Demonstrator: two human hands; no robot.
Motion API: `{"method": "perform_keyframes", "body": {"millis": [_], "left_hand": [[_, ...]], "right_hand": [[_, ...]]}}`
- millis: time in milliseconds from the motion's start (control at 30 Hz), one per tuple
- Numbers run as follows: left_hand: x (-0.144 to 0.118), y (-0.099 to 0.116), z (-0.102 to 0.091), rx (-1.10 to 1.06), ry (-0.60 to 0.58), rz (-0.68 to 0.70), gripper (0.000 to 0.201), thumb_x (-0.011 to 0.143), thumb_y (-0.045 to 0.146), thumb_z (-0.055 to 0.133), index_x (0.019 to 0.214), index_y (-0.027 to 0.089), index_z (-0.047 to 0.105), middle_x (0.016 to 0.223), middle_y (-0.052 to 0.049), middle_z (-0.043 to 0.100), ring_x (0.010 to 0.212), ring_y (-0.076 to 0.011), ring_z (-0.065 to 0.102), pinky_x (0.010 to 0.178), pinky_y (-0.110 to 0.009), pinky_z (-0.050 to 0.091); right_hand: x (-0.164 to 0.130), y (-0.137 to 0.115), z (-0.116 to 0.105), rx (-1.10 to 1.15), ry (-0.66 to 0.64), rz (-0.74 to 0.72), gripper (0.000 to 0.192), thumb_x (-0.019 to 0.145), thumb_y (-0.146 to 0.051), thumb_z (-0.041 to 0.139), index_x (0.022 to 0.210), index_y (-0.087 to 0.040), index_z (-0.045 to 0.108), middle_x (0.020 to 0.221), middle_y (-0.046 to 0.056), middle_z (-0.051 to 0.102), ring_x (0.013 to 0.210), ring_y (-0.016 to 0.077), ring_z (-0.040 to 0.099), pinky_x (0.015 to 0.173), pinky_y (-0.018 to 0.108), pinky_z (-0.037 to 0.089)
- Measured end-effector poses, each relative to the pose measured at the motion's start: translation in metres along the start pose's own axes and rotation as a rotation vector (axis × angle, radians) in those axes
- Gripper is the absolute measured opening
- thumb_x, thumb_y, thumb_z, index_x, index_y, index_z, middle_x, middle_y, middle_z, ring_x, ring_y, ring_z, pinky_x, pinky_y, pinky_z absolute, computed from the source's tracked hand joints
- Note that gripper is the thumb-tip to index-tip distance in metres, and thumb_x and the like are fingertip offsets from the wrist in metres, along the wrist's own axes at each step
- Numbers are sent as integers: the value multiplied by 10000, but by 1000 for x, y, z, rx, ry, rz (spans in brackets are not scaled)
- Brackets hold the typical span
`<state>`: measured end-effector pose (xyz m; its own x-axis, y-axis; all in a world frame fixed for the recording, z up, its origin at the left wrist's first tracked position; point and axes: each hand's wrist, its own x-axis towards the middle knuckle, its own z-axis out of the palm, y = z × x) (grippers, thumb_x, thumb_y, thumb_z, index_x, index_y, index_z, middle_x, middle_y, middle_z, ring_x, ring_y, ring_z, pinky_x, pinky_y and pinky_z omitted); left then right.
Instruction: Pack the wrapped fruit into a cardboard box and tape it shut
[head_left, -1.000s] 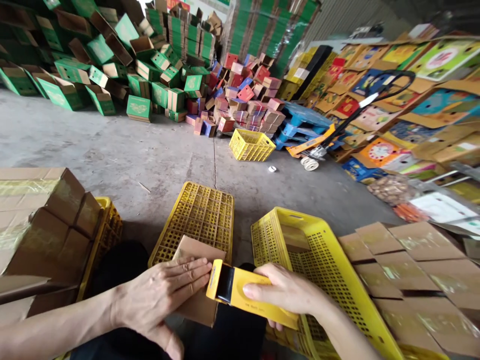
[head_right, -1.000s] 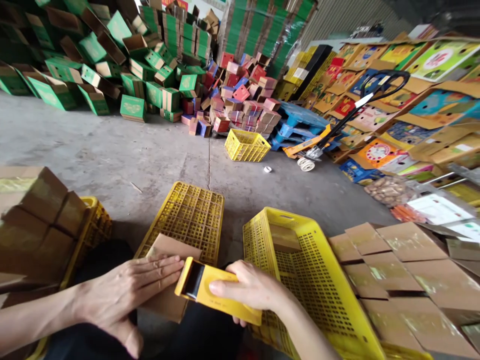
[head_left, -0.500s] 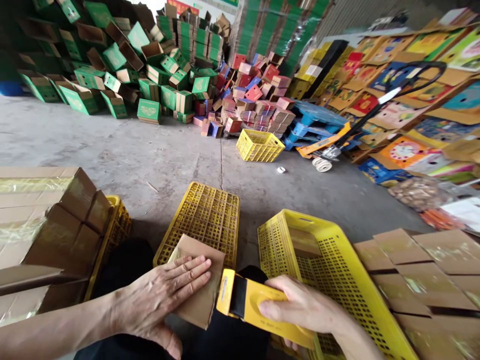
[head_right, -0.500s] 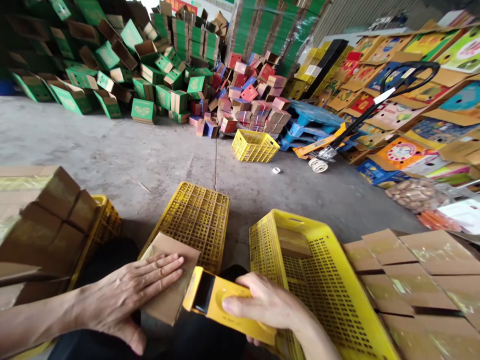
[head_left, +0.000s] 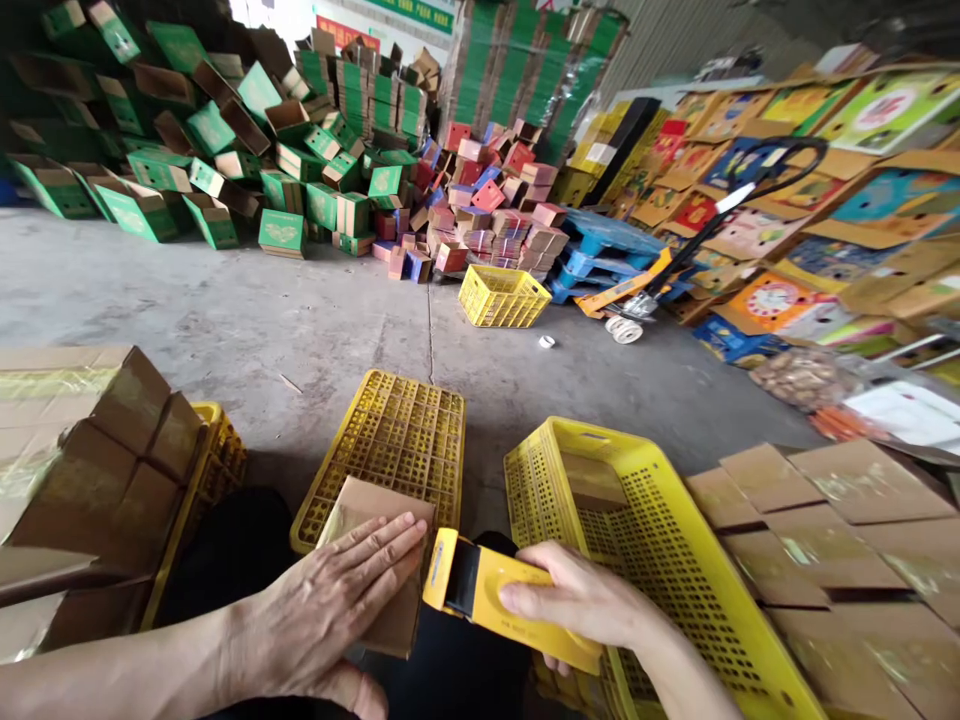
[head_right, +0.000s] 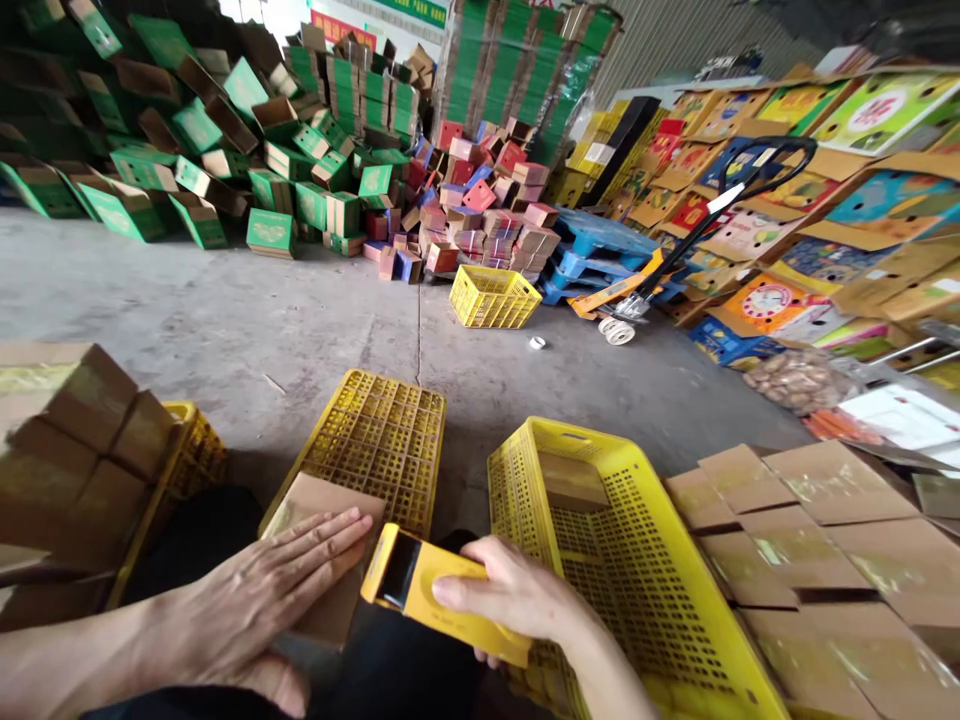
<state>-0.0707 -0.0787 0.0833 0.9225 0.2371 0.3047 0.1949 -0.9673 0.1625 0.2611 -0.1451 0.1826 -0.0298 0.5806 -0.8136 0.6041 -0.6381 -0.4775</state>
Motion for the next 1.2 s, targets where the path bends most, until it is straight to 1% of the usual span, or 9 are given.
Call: {"method": "perform_keyframes", "body": {"millis": [167,300,500,733,833,933,1033,1100,1200], "left_hand": [[6,5,12,-7,-33,17,1224,885,891,432,1699,68,34,1744,-173,205,1609,-332,252,1325,-405,194],[5,-4,8,-26,-65,38,1199,871,885,481,1708,125,81,1743,-170,205,1598,-348,279,1317,-432,220],[4,-12,4,-139,-123,15,1159,850,862,563,1713,230,118,1758,-130,160,1592,-366,288,1311,-468,241],[9,-19,-3,-224,-124,45,1134,871,834,564,1710,201,138,1735,-144,231,1583,-357,303,1313,-474,246],[2,-19,-3,-256,-42,4,1032,928,803,499,1708,219,157,1720,-122,301,1579,-328,323,1326,-484,193],[-13,-16,8,-297,178,-263,858,1022,688,458,1708,275,150,1753,-85,218,1607,-326,242,1327,-535,128],[-26,-12,22,-473,376,-734,849,1049,586,497,1712,279,65,1771,-66,117,1621,-322,163,1318,-547,138],[-30,-11,26,-729,355,-998,845,1035,622,494,1708,265,129,1755,-57,183,1611,-323,186,1310,-541,168],[-30,-13,19,-1099,295,-1183,786,996,705,499,1636,258,406,1689,-41,369,1586,-332,270,1305,-504,219]], "right_hand": [[-2,-3,-2,-35,-17,-10,756,797,-766,712,1229,-163,567,866,79,793,613,195,756,474,205,501],[4,-1,-9,-133,-28,-55,713,768,-779,733,1130,-175,627,910,81,798,653,195,764,475,186,484],[21,20,-29,-69,-214,-75,676,753,-734,751,1111,-172,634,834,61,783,607,183,751,472,185,497],[39,32,-24,-103,-124,-90,623,763,-709,753,1050,-166,645,768,66,777,580,192,742,442,184,487],[45,25,-15,-116,-131,-103,558,804,-678,729,1013,-165,665,745,62,772,574,190,740,447,184,487],[45,17,-8,-96,-133,-79,525,825,-652,723,1028,-171,670,742,58,774,583,192,744,466,191,502],[44,10,-3,-77,-153,-66,525,842,-661,711,1035,-175,668,723,53,771,603,197,752,489,197,519],[43,5,1,-79,-155,-77,530,847,-668,706,1035,-174,667,716,53,769,609,196,755,490,193,520],[42,-1,9,-70,-125,-94,535,855,-664,704,1050,-167,661,696,49,761,597,191,750,473,183,509]]}}
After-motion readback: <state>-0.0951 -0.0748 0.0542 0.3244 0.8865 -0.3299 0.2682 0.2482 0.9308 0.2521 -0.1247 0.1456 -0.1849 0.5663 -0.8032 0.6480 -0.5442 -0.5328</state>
